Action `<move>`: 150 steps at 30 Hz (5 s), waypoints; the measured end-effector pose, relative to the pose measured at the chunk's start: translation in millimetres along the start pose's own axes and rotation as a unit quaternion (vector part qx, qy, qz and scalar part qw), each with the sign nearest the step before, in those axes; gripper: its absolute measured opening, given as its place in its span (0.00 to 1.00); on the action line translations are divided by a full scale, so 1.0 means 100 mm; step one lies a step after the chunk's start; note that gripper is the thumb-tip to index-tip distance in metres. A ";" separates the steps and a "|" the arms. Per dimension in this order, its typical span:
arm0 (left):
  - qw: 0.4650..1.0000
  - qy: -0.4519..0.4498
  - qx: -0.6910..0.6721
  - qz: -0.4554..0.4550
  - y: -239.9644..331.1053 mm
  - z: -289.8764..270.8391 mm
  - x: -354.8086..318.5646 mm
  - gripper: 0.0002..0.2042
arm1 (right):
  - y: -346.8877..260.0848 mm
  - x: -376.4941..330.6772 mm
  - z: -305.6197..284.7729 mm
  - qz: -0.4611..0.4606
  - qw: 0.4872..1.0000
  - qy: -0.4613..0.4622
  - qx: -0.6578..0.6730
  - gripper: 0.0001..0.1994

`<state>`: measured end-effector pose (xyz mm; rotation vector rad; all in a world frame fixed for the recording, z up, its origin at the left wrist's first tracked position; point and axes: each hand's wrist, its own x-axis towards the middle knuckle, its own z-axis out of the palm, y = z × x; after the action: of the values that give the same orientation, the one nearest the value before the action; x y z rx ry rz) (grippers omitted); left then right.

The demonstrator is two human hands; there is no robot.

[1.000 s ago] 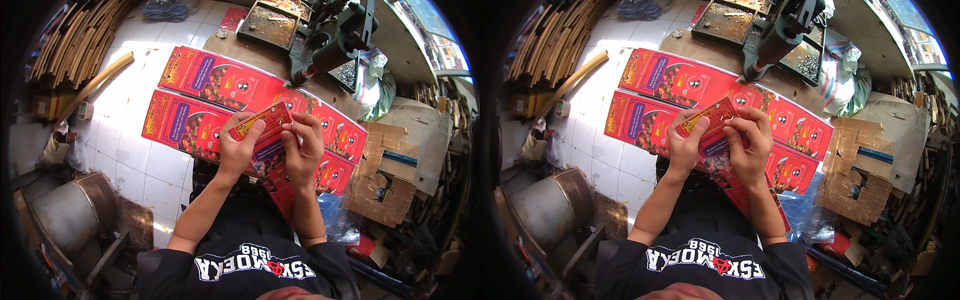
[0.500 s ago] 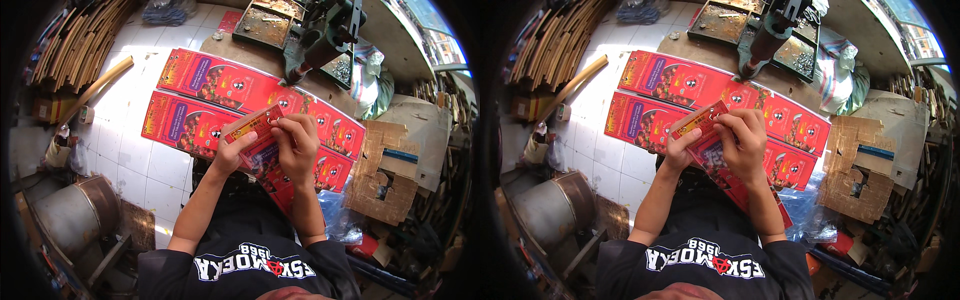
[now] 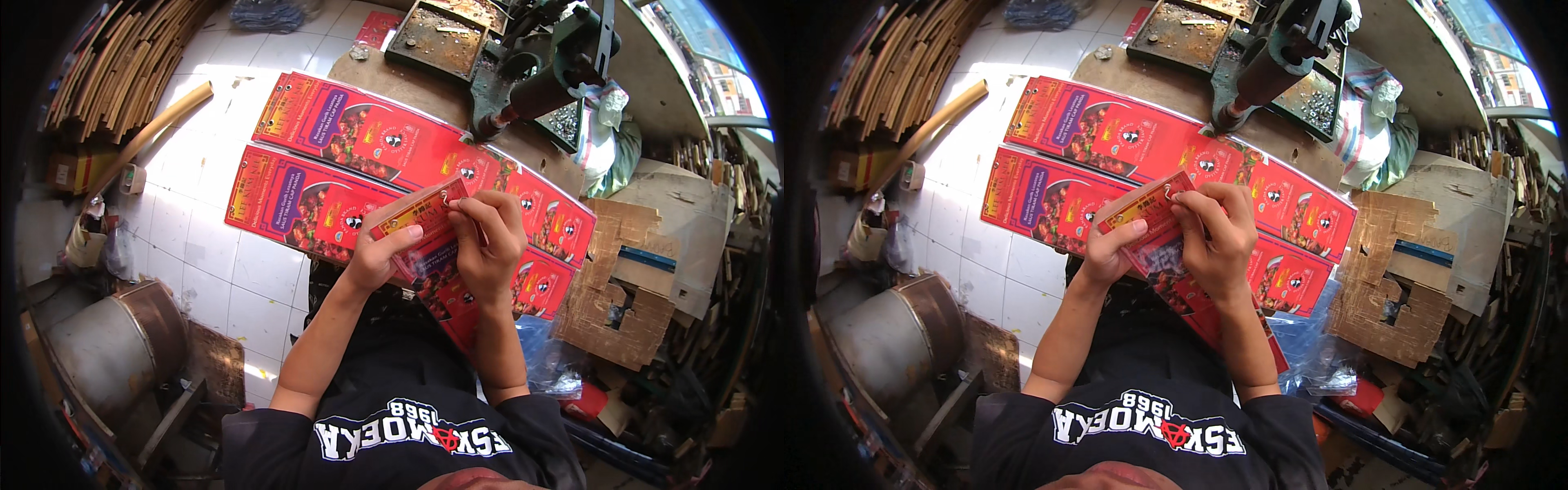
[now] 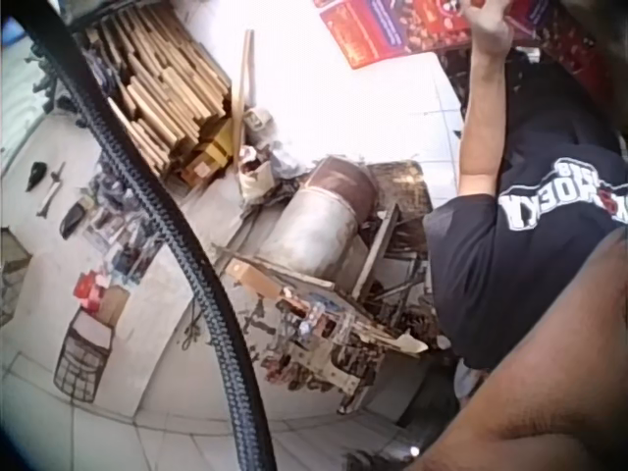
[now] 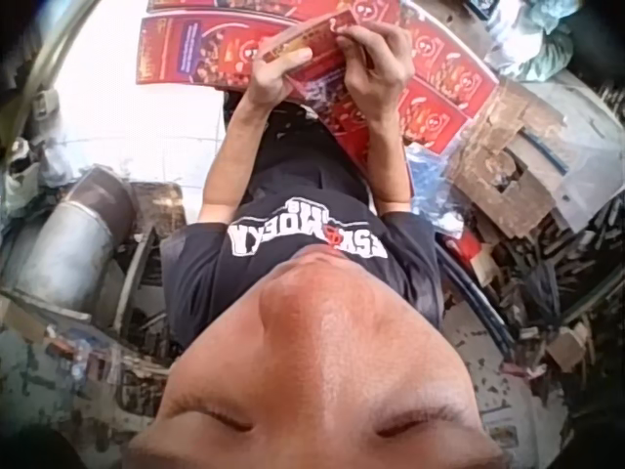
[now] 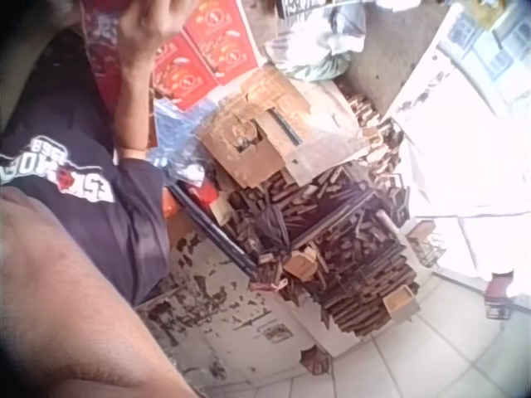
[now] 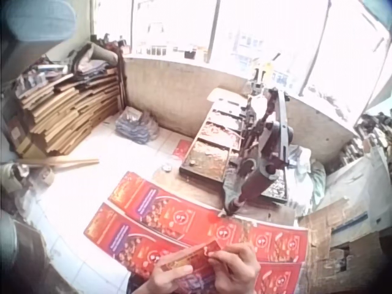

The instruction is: The person attaches metal components and a plastic handle to a flat box template using a rivet or fastener.

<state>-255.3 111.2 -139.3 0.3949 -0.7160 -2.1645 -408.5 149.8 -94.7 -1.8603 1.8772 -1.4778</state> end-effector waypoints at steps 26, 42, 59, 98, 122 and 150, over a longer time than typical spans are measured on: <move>0.998 0.010 0.039 0.042 -0.04 -0.01 -0.01 0.24 | -0.15 0.01 -0.03 0.076 0.994 0.018 0.073 0.07; 0.755 0.461 0.223 0.409 0.96 -0.46 -0.34 0.21 | -0.02 -0.12 -0.18 0.191 0.959 -0.018 0.210 0.04; 0.990 -0.057 0.127 -0.009 0.22 0.00 0.07 0.28 | -0.09 -0.13 -0.22 0.178 0.964 -0.015 0.198 0.05; 0.966 -0.059 0.250 -0.032 0.12 -0.03 0.06 0.23 | -0.31 -0.10 -0.17 0.069 0.996 -0.022 0.053 0.08; 0.960 -0.116 0.255 -0.021 0.22 -0.04 0.03 0.25 | -0.27 -0.12 -0.07 0.057 0.996 -0.060 0.034 0.08; 0.967 -0.098 0.231 -0.043 0.22 -0.03 0.02 0.24 | -0.27 -0.13 -0.01 0.086 0.995 -0.028 0.032 0.06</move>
<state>-242.3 97.4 -128.3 0.4588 -1.3482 -2.1236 -387.2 166.8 -83.3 -1.6482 1.8866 -1.3978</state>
